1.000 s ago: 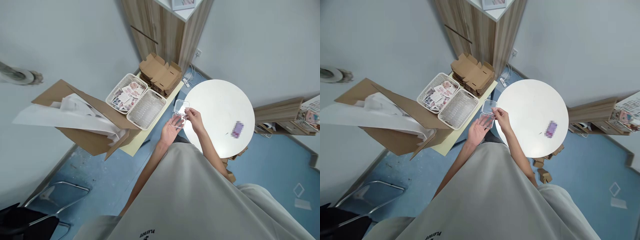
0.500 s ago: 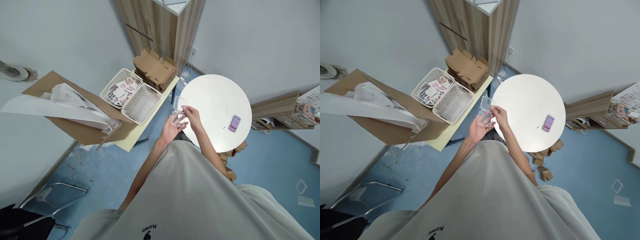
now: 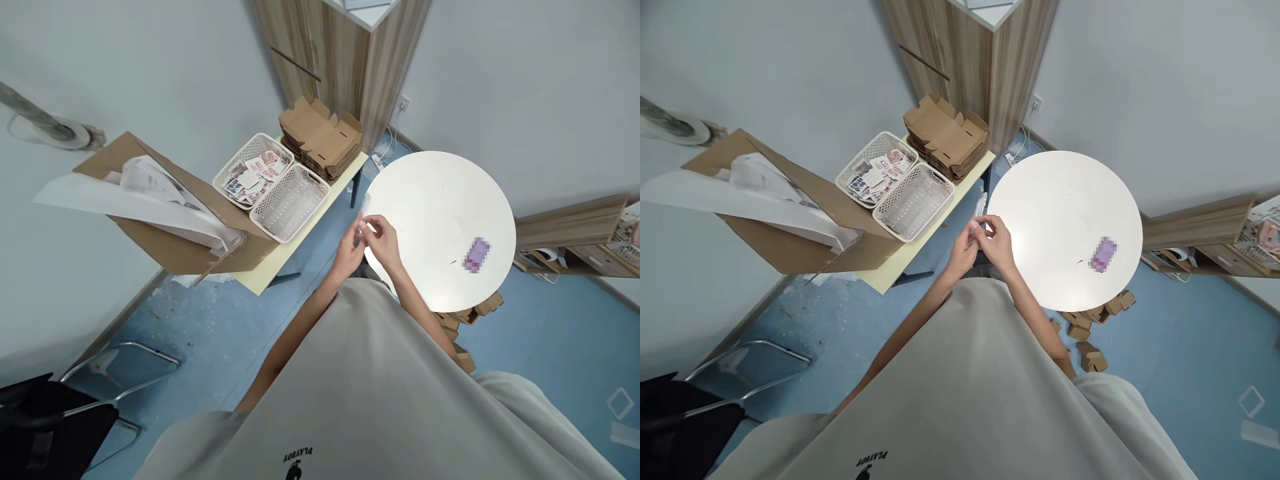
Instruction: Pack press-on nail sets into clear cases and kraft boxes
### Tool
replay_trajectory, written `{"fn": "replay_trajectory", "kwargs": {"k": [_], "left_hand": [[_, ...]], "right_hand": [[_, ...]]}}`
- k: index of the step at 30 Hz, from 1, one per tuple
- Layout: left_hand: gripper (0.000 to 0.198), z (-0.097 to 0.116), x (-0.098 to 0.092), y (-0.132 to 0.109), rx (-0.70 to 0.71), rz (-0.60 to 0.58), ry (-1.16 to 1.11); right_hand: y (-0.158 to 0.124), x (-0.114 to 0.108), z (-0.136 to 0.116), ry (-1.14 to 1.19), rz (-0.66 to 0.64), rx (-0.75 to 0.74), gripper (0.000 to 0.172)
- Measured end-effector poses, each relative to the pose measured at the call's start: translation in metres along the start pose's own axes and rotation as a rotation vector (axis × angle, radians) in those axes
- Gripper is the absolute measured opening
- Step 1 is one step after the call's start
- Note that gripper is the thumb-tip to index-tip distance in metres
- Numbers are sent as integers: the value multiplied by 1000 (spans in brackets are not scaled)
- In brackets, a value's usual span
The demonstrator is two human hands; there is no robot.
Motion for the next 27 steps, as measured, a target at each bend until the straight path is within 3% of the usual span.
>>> {"fn": "replay_trajectory", "kwargs": {"k": [5, 9, 14, 18, 22, 24, 27], "left_hand": [[44, 0, 15, 2, 124, -79, 185], [26, -1, 20, 10, 81, 23, 44], [56, -10, 12, 16, -46, 130, -63], [49, -7, 4, 16, -113, 87, -95], [48, 5, -2, 14, -55, 78, -63], [49, 10, -5, 13, -17, 95, -39], [47, 15, -12, 10, 45, 110, 1]], "right_hand": [[0, -18, 9, 38, 157, 13, 49], [-11, -29, 15, 33, 128, 21, 43], [-30, -38, 17, 26, 50, -5, 39], [-39, -43, 21, -101, 28, 4, 38], [-45, -43, 32, -148, -7, 95, 40], [-47, -42, 34, -177, 83, 117, 47], [-48, -41, 25, -304, 258, -4, 48]]}}
Point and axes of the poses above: each hand's wrist, its own y-axis towards the middle knuckle, its own x-axis out of the palm, z = x × y, the point moved 1 cm from there along y, towards the middle knuckle, and after that the axes turned 5 degrees about -y, right-handed, at the moved point
